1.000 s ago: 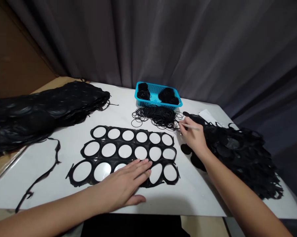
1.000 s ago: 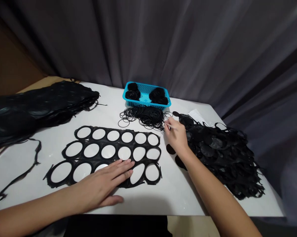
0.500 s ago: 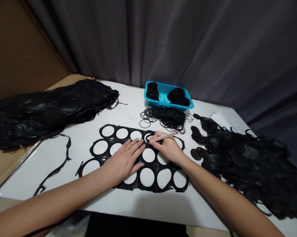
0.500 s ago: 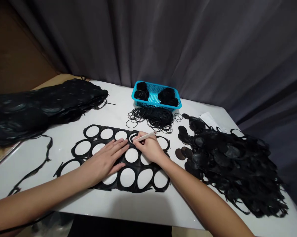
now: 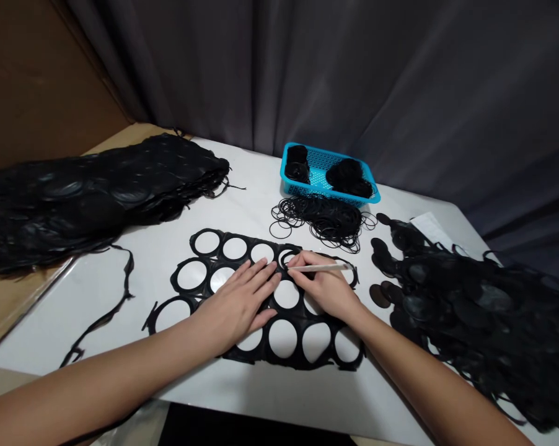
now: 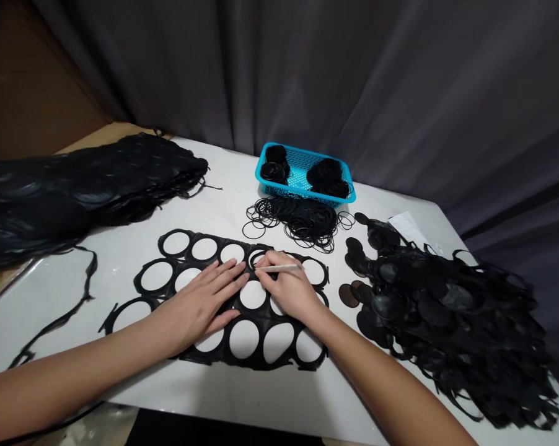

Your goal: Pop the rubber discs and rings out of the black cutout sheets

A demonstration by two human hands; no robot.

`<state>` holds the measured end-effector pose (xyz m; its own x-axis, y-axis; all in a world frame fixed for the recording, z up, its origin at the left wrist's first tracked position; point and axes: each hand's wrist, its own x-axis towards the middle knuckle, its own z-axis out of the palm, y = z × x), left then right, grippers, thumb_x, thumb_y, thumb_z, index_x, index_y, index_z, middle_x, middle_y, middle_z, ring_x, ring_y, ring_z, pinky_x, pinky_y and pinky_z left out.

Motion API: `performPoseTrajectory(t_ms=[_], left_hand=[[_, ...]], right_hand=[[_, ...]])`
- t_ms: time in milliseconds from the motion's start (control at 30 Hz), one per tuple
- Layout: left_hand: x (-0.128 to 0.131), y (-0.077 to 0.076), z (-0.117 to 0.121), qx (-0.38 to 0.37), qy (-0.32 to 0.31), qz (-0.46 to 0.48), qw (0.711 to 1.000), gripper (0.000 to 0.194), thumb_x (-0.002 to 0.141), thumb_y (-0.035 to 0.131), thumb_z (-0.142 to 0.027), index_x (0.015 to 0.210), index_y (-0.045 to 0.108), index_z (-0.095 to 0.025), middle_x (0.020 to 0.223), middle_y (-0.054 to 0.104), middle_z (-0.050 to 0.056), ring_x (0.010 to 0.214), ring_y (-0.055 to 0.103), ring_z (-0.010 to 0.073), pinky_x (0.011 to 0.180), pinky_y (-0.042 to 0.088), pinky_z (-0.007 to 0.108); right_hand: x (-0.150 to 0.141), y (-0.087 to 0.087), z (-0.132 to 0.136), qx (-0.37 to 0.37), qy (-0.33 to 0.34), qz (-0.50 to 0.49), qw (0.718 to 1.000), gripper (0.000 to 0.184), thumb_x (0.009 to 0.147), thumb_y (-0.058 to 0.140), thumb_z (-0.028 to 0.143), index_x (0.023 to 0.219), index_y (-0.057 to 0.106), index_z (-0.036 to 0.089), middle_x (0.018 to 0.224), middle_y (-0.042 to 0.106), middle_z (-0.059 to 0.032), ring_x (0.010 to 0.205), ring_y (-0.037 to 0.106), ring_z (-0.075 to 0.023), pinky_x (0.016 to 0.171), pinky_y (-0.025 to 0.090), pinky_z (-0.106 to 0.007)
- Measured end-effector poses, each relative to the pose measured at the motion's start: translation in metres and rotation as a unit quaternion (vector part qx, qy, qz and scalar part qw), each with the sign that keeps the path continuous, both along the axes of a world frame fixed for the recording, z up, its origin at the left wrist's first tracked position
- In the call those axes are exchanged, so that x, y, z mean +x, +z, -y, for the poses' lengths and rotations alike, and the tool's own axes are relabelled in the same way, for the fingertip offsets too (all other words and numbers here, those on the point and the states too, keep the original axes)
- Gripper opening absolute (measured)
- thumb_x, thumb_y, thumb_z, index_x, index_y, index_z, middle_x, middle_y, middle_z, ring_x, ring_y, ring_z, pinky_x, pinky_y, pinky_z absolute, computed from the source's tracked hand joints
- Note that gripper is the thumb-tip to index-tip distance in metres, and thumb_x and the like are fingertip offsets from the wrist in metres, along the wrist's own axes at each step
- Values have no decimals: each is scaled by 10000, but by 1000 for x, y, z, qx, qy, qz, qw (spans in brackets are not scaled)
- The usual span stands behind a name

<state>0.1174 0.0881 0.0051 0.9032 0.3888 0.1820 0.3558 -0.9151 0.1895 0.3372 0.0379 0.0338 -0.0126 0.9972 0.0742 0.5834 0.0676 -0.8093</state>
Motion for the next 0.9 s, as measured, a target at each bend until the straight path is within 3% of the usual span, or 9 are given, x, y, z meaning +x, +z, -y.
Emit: performPoseTrajectory(t_ms=[100, 200, 267, 367, 467, 567, 667, 800, 900], left_hand=[[0, 0, 1, 3, 3, -3, 1000, 554, 1027, 453, -469, 1456, 453, -118, 1544, 425, 151, 1459, 342, 311, 1184, 278, 491], [-1, 2, 2, 5, 9, -8, 1000, 544, 1024, 458, -465, 1454, 457, -132, 1544, 428, 140, 1457, 342, 321, 1185, 260, 519], [-1, 4, 2, 2, 11, -13, 1000, 541, 1024, 461, -466, 1460, 452, -147, 1554, 416, 126, 1464, 327, 323, 1185, 254, 530], [-1, 6, 2, -2, 11, -17, 1000, 546, 1023, 468, -470, 1469, 442, -156, 1571, 389, 120, 1471, 310, 326, 1182, 256, 543], [-1, 7, -1, -6, 11, -12, 1000, 537, 1027, 467, -464, 1467, 444, -157, 1569, 393, 123, 1474, 305, 325, 1182, 257, 552], [-3, 12, -1, -4, 6, -4, 1000, 526, 1031, 464, -465, 1455, 455, -153, 1554, 413, 134, 1473, 310, 319, 1186, 258, 551], [-10, 19, 10, 6, 1, 3, 1000, 527, 1018, 495, -466, 1429, 480, -135, 1534, 433, 166, 1449, 364, 309, 1180, 304, 507], [-24, 20, 38, -7, -15, -2, 1000, 516, 993, 544, -464, 1408, 507, -159, 1527, 435, 182, 1429, 399, 313, 1164, 348, 478], [-29, 16, 54, -13, -14, -1, 1000, 570, 979, 579, -463, 1449, 467, -163, 1571, 357, 197, 1459, 339, 332, 1175, 323, 500]], right_hand=[[-10, -3, 9, 65, 25, 121, 990, 116, 954, 504, 185, 861, 563, 223, 994, 693, -78, 953, 612, -241, 837, 459, -367], [-5, -4, 6, 106, 54, 257, 959, 180, 961, 419, 141, 970, 591, 194, 1010, 693, -128, 952, 592, -284, 837, 434, -416], [15, -1, -6, 125, -1, 312, 942, 183, 936, 422, 133, 940, 596, 189, 943, 690, -131, 884, 590, -288, 789, 424, -409], [59, 9, -27, 146, -182, 333, 914, 130, 898, 465, 172, 829, 566, 213, 827, 676, -106, 754, 581, -267, 713, 406, -375], [84, 20, -36, 163, -246, 278, 914, 98, 876, 500, 211, 789, 540, 233, 817, 684, -74, 718, 593, -246, 680, 398, -347], [71, 27, -28, 114, -213, 163, 956, 158, 871, 542, 266, 717, 520, 241, 793, 696, -41, 697, 610, -219, 645, 403, -318], [37, 30, -8, 33, -129, 59, 989, 197, 873, 572, 308, 696, 522, 238, 809, 710, -24, 740, 631, -206, 673, 431, -305], [-2, 28, 24, -37, -23, -30, 999, 178, 893, 572, 308, 739, 521, 236, 904, 720, -16, 859, 650, -203, 776, 465, -316], [-15, 21, 43, -65, 8, -49, 997, 191, 904, 562, 288, 730, 502, 237, 907, 714, -18, 883, 656, -205, 799, 476, -330]])
